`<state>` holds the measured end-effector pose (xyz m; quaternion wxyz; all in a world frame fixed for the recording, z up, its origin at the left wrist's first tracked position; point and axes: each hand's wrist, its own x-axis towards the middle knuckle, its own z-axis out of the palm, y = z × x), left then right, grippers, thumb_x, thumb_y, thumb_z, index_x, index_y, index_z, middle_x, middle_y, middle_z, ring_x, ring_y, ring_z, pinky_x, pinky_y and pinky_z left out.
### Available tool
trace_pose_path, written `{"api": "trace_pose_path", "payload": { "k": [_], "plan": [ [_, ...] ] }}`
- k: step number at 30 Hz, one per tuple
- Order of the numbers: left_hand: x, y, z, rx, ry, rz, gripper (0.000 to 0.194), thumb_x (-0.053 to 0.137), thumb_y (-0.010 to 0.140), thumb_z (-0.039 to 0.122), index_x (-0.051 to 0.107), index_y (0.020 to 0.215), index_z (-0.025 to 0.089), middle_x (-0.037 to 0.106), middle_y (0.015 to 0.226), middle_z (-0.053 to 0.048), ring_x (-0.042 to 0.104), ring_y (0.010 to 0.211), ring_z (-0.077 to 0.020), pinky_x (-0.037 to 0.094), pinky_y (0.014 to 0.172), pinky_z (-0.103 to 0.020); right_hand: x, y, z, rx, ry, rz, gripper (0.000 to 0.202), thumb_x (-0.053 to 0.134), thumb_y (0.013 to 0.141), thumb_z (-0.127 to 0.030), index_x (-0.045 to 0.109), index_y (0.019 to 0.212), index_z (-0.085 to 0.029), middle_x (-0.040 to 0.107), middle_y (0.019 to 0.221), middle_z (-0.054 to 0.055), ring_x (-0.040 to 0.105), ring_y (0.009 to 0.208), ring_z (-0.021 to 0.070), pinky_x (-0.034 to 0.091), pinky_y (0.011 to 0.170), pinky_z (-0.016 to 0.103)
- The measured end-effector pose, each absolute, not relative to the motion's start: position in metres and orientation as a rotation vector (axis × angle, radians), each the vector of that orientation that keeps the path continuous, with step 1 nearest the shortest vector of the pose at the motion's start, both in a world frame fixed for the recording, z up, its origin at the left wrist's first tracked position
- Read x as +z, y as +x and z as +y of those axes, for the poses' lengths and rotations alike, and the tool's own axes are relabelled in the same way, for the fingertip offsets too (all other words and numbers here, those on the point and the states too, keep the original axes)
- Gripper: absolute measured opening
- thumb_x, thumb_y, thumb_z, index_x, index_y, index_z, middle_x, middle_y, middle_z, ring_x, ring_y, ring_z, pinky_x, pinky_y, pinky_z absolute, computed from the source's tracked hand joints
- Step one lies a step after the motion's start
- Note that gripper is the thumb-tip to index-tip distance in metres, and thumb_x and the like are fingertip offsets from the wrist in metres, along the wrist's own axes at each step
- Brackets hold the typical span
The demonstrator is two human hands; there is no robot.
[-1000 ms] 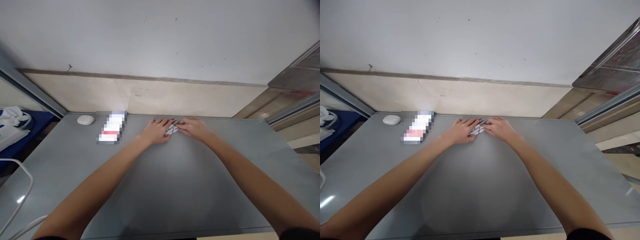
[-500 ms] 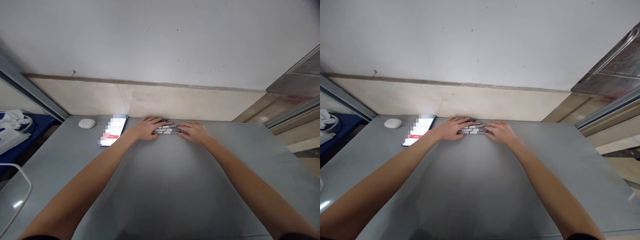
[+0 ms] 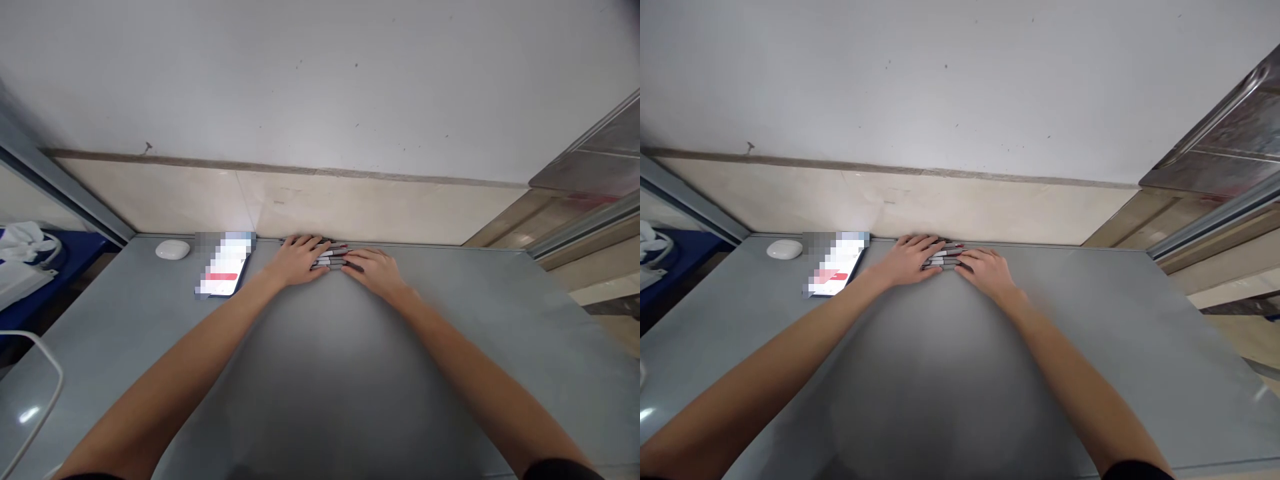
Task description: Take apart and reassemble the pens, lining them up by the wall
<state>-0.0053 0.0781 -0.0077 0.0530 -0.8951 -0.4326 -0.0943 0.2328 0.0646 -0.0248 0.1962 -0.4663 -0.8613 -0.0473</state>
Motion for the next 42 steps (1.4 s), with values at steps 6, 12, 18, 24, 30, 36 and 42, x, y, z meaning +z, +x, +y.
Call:
{"api": "trace_pose_path", "payload": {
  "k": [6,12,18,24,30,36,42],
  "plan": [
    [-0.015,-0.012,0.077,-0.328,-2.706,-1.287,0.059,0.037,0.096,0.054,0.042,0.146,0.024,0.045,0.15,-0.01,0.039,0.138,-0.0266,0.026,0.114,-0.045,-0.019,0.238,0.064,-0.054,-1.451,-2.248,0.029,0.058,0.088,-0.047,0.068,0.11,-0.032,0.069,0.119,0.001,0.064,0.109,0.0225,0.054,0.086,0.037],
    [-0.017,-0.021,0.08,-0.358,-2.743,-1.218,0.054,0.038,0.097,0.052,0.044,0.145,0.028,0.046,0.149,-0.009,0.04,0.138,-0.0267,0.025,0.115,-0.045,-0.016,0.25,0.073,0.073,-1.369,-2.372,0.039,0.052,0.092,-0.041,0.058,0.13,-0.032,0.06,0.136,0.001,0.056,0.124,0.0241,0.047,0.105,0.045],
    [-0.009,-0.036,0.088,-0.315,-2.827,-1.127,0.049,0.039,0.098,0.047,0.046,0.144,0.03,0.049,0.148,-0.007,0.043,0.136,-0.0247,0.028,0.114,-0.043,-0.019,0.236,0.077,0.128,-1.34,-2.37,0.033,0.044,0.096,-0.036,0.063,0.123,-0.033,0.066,0.129,-0.001,0.061,0.117,0.0217,0.051,0.1,0.042],
    [-0.01,-0.041,0.084,-0.323,-2.797,-1.147,0.049,0.038,0.099,0.042,0.045,0.145,0.026,0.049,0.147,-0.009,0.043,0.137,-0.0247,0.029,0.114,-0.044,-0.016,0.234,0.081,0.109,-1.451,-2.284,0.031,0.052,0.092,-0.036,0.065,0.12,-0.034,0.068,0.125,-0.001,0.062,0.116,0.0239,0.054,0.091,0.041],
    [-0.016,-0.031,0.077,-0.381,-2.772,-1.2,0.045,0.04,0.099,0.039,0.049,0.141,0.026,0.049,0.147,-0.008,0.043,0.137,-0.0242,0.029,0.115,-0.044,-0.021,0.238,0.087,0.168,-1.411,-2.321,0.026,0.048,0.094,-0.037,0.069,0.109,-0.033,0.071,0.119,-0.001,0.063,0.111,0.0207,0.052,0.092,0.039],
    [-0.017,-0.024,0.076,-0.372,-2.781,-1.182,0.046,0.038,0.1,0.039,0.048,0.142,0.025,0.046,0.149,-0.009,0.04,0.138,-0.0245,0.027,0.116,-0.045,-0.026,0.23,0.087,0.2,-1.388,-2.282,0.022,0.051,0.093,-0.034,0.071,0.102,-0.032,0.074,0.111,-0.001,0.067,0.104,0.0207,0.052,0.09,0.037],
    [-0.015,-0.029,0.072,-0.357,-2.738,-1.169,0.049,0.036,0.1,0.041,0.045,0.144,0.023,0.043,0.151,-0.008,0.036,0.141,-0.0234,0.021,0.119,-0.044,-0.023,0.219,0.079,0.178,-1.413,-2.232,0.021,0.054,0.091,-0.033,0.071,0.102,-0.033,0.074,0.11,-0.002,0.067,0.103,0.0218,0.054,0.087,0.038]
  ]
}}
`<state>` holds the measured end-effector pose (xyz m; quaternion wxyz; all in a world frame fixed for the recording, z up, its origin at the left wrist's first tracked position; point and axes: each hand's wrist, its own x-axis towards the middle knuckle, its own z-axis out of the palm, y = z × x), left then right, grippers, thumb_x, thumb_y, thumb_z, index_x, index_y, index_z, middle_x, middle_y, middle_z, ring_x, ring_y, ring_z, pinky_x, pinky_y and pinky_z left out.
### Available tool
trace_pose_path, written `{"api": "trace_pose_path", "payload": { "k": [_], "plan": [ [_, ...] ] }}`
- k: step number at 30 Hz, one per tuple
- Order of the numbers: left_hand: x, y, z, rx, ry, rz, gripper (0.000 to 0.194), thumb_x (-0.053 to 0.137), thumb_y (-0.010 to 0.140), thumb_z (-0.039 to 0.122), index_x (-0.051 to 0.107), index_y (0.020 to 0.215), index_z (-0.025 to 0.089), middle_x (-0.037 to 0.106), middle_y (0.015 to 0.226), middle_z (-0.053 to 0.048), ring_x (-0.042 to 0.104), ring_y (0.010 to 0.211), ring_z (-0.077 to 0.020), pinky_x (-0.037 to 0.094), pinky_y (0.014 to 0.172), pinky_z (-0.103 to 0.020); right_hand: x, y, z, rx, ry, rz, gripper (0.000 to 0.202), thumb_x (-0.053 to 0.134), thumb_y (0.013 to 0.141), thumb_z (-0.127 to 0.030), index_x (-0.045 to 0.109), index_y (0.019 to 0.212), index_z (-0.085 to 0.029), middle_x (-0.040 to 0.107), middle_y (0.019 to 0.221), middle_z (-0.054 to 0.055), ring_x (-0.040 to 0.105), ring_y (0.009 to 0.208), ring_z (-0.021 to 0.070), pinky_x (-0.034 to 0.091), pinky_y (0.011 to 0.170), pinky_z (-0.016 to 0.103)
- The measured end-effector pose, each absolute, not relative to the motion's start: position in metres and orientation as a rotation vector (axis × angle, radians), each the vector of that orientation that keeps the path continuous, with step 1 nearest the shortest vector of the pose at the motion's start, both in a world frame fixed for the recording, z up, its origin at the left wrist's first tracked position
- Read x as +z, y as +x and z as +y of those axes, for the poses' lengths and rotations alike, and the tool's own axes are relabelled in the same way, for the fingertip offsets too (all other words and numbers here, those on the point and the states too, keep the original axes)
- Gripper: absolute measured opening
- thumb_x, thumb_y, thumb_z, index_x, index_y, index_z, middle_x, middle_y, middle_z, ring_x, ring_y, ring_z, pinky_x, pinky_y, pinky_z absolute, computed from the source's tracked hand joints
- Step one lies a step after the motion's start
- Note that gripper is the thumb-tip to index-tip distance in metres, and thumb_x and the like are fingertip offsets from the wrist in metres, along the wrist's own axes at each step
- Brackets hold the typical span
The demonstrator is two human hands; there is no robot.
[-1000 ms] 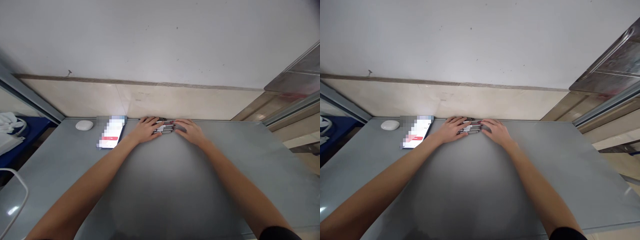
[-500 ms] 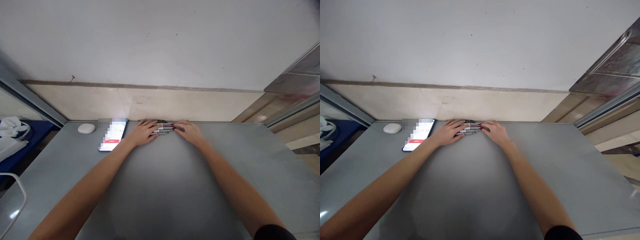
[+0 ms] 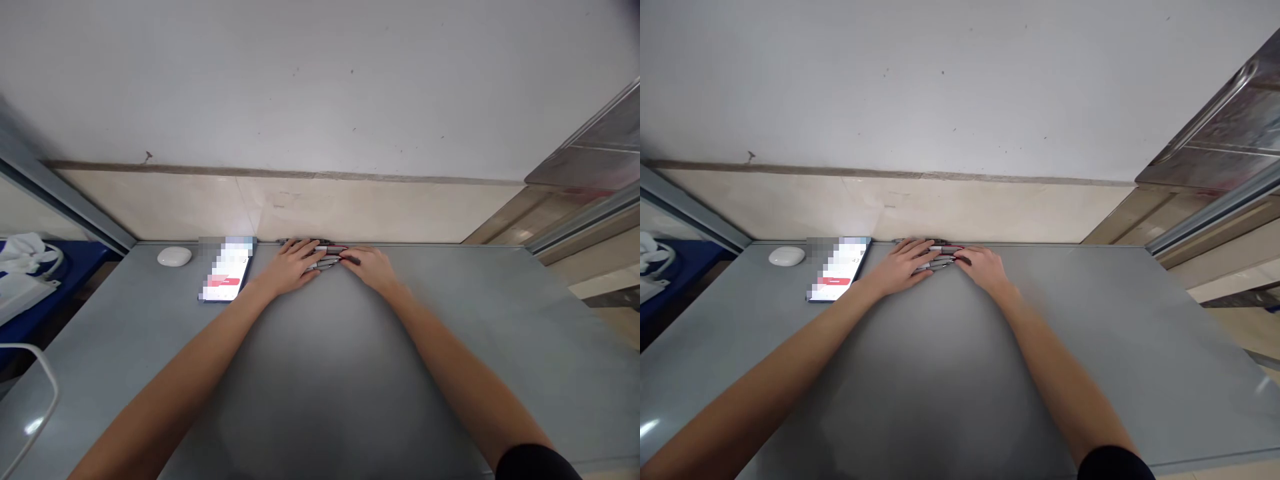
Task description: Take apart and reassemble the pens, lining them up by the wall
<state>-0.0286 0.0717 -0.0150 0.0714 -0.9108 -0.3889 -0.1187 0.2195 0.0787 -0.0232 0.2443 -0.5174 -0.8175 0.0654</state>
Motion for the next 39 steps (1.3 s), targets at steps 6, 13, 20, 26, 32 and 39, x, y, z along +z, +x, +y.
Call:
{"api": "trace_pose_path", "payload": {
  "k": [6,13,20,26,32,39],
  "plan": [
    [-0.017,-0.041,0.057,-0.425,-2.651,-1.292,0.049,0.037,0.099,0.043,0.047,0.142,0.021,0.044,0.151,-0.01,0.036,0.141,-0.0235,0.022,0.119,-0.045,-0.023,0.231,0.076,0.084,-1.469,-2.139,0.03,0.05,0.093,-0.03,0.066,0.117,-0.033,0.069,0.123,0.0,0.062,0.114,0.0236,0.055,0.09,0.042],
    [-0.022,-0.051,0.06,-0.382,-2.702,-1.251,0.047,0.035,0.101,0.042,0.049,0.141,0.023,0.04,0.153,-0.009,0.033,0.144,-0.0239,0.024,0.119,-0.047,-0.028,0.226,0.087,0.16,-1.544,-2.139,0.026,0.049,0.094,-0.032,0.071,0.107,-0.035,0.071,0.12,-0.004,0.066,0.108,0.0217,0.055,0.088,0.04],
    [-0.023,-0.057,0.075,-0.412,-2.77,-1.137,0.042,0.042,0.1,0.037,0.051,0.14,0.029,0.043,0.151,-0.008,0.036,0.142,-0.0255,0.025,0.117,-0.051,-0.025,0.216,0.089,0.23,-1.545,-2.121,0.025,0.051,0.093,-0.031,0.072,0.105,-0.035,0.073,0.117,-0.005,0.067,0.107,0.0205,0.052,0.094,0.039],
    [-0.025,-0.042,0.071,-0.488,-2.746,-1.128,0.042,0.041,0.1,0.032,0.051,0.14,0.023,0.047,0.149,-0.011,0.039,0.14,-0.0272,0.026,0.117,-0.051,-0.024,0.213,0.075,0.126,-1.401,-2.148,0.029,0.047,0.095,-0.032,0.068,0.114,-0.033,0.067,0.127,-0.004,0.063,0.114,0.02,0.05,0.099,0.04],
    [-0.028,-0.033,0.064,-0.546,-2.702,-1.147,0.043,0.039,0.1,0.03,0.049,0.141,0.022,0.048,0.148,-0.011,0.04,0.139,-0.0271,0.025,0.117,-0.051,-0.026,0.207,0.058,-0.018,-1.298,-2.261,0.033,0.045,0.096,-0.033,0.065,0.122,-0.029,0.059,0.138,0.0,0.058,0.123,0.022,0.044,0.107,0.043],
    [-0.02,-0.035,0.058,-0.554,-2.681,-1.17,0.041,0.043,0.098,0.028,0.053,0.137,0.02,0.049,0.146,-0.011,0.044,0.136,-0.0285,0.028,0.115,-0.053,-0.018,0.206,0.043,0.01,-1.326,-2.265,0.034,0.046,0.095,-0.032,0.062,0.125,-0.028,0.058,0.138,0.002,0.056,0.125,0.022,0.046,0.106,0.043]
  ]
}}
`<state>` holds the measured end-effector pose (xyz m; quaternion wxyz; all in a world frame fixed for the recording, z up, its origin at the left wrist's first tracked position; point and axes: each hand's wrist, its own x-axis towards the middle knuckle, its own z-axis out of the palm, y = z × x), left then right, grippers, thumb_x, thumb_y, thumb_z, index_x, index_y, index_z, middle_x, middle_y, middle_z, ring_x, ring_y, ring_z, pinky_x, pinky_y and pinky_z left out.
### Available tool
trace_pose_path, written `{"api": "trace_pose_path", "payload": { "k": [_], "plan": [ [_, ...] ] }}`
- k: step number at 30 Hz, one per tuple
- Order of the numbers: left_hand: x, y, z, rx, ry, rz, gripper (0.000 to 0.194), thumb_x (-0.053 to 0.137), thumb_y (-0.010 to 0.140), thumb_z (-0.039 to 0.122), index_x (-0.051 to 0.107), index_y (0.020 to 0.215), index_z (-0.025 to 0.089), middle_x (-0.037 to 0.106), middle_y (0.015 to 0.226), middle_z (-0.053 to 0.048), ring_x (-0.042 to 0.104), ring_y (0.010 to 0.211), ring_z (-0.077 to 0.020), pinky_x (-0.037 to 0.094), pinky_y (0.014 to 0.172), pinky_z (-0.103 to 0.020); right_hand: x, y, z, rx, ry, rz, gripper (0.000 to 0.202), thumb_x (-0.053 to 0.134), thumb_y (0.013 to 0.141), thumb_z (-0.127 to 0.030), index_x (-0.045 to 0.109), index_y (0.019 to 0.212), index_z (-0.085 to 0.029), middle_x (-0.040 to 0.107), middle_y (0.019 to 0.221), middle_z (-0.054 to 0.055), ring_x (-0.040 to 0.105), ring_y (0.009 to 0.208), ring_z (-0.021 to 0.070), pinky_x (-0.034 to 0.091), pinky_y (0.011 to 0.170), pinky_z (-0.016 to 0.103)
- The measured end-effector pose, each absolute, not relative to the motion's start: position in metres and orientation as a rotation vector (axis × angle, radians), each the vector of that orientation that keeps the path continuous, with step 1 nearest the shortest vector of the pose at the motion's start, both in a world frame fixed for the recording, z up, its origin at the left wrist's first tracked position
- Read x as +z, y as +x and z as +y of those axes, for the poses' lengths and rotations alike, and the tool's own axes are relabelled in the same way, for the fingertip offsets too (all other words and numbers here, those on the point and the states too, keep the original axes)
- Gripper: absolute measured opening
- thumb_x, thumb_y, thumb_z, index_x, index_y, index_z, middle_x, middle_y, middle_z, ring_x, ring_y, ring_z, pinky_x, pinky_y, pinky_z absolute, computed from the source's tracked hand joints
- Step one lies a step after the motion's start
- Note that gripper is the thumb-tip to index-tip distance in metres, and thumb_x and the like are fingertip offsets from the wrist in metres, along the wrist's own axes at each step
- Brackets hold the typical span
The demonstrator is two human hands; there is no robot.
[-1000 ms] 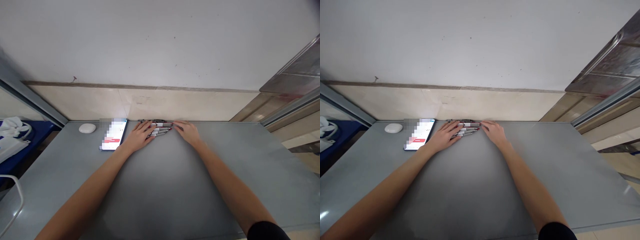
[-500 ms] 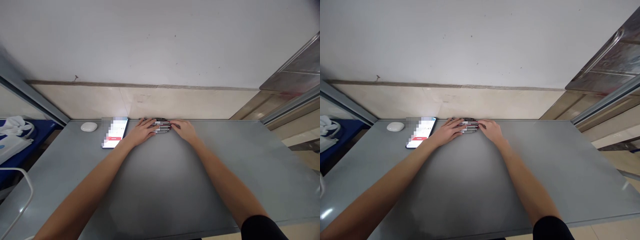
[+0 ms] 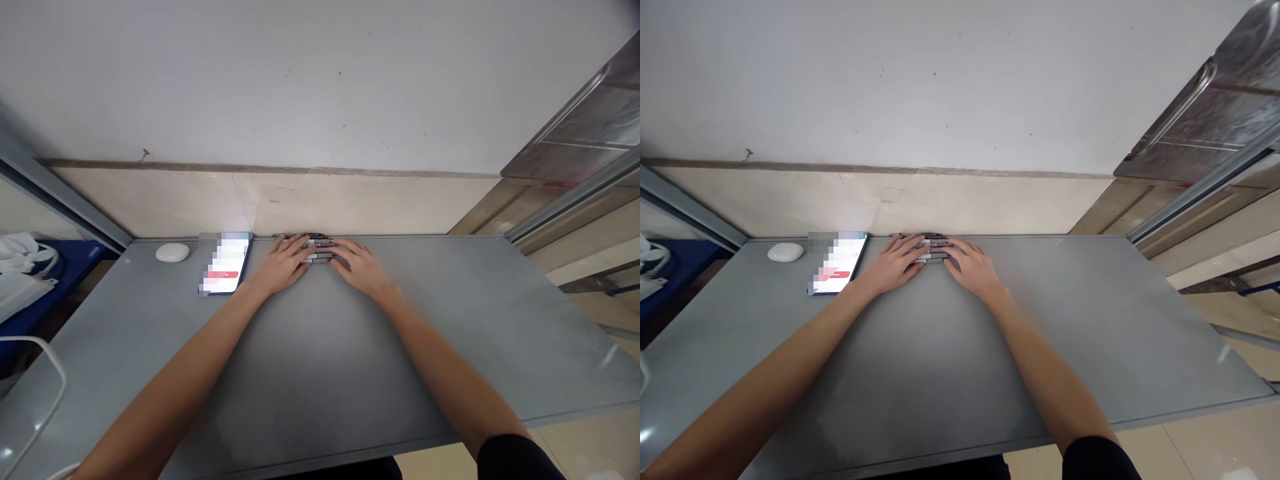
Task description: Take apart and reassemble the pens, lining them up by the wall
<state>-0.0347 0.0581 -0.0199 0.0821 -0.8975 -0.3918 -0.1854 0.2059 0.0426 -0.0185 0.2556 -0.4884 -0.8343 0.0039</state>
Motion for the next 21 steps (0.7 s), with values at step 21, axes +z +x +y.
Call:
{"api": "trace_pose_path", "payload": {
  "k": [21],
  "plan": [
    [-0.029,-0.026,-0.021,-0.645,-2.757,-1.338,0.04,0.043,0.097,0.036,0.059,0.131,0.022,0.055,0.14,-0.01,0.048,0.132,-0.0275,0.035,0.114,-0.049,-0.044,0.201,-0.021,-0.006,-1.372,-2.367,0.042,0.039,0.098,-0.04,0.059,0.131,-0.026,0.051,0.147,0.006,0.044,0.138,0.026,0.034,0.117,0.049]
  ]
}}
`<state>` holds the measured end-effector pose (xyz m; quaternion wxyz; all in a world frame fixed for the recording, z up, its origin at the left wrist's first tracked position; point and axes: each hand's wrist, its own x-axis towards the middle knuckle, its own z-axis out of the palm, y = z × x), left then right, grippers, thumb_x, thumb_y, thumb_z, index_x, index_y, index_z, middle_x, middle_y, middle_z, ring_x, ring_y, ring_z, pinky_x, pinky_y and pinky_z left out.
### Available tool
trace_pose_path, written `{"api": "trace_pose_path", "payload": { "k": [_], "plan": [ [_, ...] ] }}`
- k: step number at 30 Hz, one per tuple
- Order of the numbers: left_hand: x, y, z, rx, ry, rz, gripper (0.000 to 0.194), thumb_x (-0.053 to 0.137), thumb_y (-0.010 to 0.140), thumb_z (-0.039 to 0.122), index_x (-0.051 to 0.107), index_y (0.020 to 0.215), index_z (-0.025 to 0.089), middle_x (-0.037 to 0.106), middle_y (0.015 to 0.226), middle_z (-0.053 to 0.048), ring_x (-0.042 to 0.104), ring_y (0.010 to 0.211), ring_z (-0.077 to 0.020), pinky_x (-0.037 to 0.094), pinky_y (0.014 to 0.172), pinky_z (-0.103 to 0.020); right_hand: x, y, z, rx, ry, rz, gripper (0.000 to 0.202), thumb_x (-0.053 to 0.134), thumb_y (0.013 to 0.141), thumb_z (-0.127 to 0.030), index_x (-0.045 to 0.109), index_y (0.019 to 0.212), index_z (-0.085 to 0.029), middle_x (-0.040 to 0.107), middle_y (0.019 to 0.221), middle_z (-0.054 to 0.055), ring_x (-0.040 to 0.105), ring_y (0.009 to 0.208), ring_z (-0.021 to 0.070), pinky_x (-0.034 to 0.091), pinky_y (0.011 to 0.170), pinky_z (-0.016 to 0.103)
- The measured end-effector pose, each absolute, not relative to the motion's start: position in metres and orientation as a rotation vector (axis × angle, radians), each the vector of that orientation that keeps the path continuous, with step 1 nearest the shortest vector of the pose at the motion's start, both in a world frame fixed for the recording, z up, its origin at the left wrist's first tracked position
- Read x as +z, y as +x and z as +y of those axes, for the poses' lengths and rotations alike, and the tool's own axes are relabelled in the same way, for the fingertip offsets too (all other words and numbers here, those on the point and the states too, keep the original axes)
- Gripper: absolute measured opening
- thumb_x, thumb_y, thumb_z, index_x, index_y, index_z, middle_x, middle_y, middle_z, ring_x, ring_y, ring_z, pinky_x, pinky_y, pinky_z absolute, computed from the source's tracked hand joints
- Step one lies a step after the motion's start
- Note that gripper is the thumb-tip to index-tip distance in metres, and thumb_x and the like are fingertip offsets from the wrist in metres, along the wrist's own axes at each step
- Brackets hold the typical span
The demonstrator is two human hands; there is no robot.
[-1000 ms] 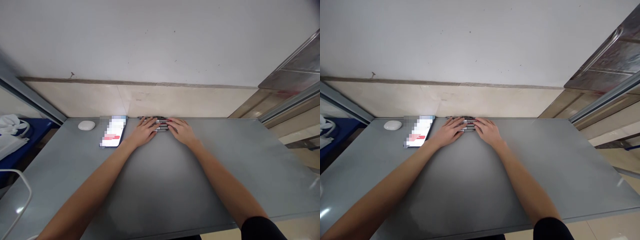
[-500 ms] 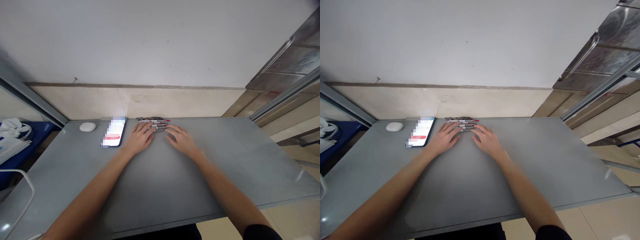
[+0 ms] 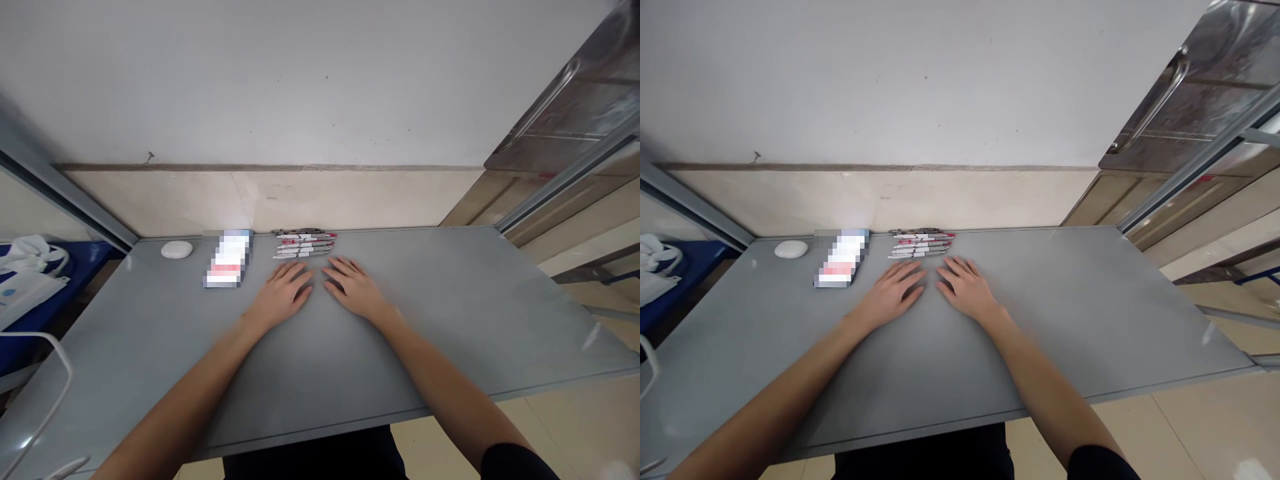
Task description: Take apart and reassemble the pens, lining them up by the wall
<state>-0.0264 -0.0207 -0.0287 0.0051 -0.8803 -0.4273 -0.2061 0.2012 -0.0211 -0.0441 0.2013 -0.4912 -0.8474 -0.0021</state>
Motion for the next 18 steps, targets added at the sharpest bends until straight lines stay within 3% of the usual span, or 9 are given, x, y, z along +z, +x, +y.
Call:
{"api": "trace_pose_path", "payload": {
  "k": [3,8,18],
  "plan": [
    [-0.021,-0.022,-0.002,-0.735,-2.654,-1.346,0.035,0.043,0.097,0.028,0.063,0.124,0.02,0.063,0.128,-0.011,0.056,0.121,-0.0268,0.045,0.104,-0.046,-0.043,0.202,-0.021,-0.022,-1.355,-2.36,0.04,0.04,0.098,-0.04,0.06,0.13,-0.027,0.053,0.145,0.006,0.046,0.136,0.0258,0.036,0.115,0.05],
    [-0.011,-0.013,0.03,-0.644,-2.597,-1.29,0.034,0.042,0.094,0.016,0.066,0.118,0.019,0.068,0.118,-0.012,0.059,0.116,-0.0288,0.044,0.1,-0.047,-0.042,0.203,-0.021,-0.035,-1.322,-2.354,0.039,0.041,0.098,-0.039,0.06,0.129,-0.028,0.054,0.143,0.006,0.047,0.135,0.0259,0.037,0.114,0.05],
    [-0.018,-0.011,0.05,-0.556,-2.694,-1.26,0.034,0.043,0.094,0.016,0.064,0.121,0.017,0.069,0.116,-0.011,0.06,0.111,-0.0278,0.045,0.098,-0.044,-0.04,0.203,-0.02,0.002,-1.322,-2.375,0.04,0.039,0.098,-0.039,0.059,0.13,-0.026,0.053,0.144,0.007,0.046,0.136,0.0263,0.034,0.116,0.05]
  ]
}}
